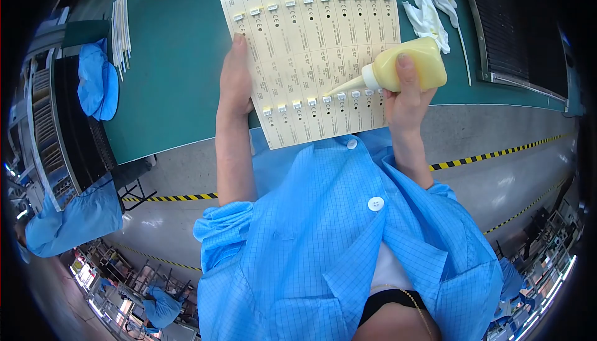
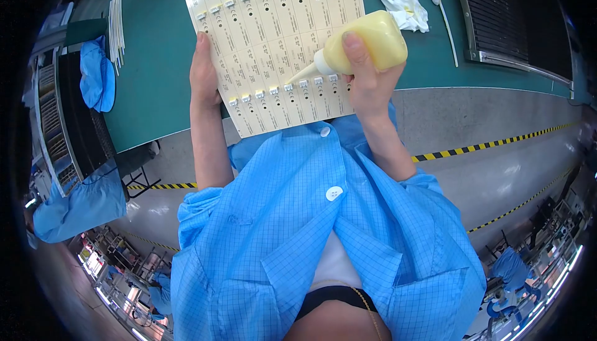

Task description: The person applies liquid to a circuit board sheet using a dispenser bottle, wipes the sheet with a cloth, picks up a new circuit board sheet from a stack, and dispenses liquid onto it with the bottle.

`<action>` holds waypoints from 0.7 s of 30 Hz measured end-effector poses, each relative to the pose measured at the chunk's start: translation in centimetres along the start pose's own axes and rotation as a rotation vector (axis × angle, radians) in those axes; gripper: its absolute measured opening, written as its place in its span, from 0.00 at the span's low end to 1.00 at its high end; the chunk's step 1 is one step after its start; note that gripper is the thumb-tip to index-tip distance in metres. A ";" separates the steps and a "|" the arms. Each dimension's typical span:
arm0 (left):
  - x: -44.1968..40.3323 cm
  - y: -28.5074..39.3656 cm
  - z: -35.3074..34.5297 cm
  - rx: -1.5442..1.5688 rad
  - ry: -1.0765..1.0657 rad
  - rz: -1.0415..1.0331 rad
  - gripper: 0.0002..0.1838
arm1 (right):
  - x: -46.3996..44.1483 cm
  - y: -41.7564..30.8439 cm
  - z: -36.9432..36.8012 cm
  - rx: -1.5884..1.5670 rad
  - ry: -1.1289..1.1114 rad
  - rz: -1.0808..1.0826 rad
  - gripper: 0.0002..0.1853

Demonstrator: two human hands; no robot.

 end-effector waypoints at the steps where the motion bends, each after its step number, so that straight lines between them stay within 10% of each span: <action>1: 0.0 0.0 -0.1 -0.002 0.000 -0.011 0.28 | 0.0 0.0 -0.1 0.004 0.003 -0.004 0.12; 21: 0.1 0.2 -0.2 0.050 -0.028 0.006 0.26 | 0.0 -0.3 -0.5 0.012 0.020 0.050 0.11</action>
Point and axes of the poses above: each hand's wrist, its own x-axis away from the middle knuckle, its own z-axis out of the back of the hand, y = z × x, the point moved 2 cm from there along -x, towards the middle knuckle, and after that the axes turned 8 degrees about -z, right-handed, at the moved point
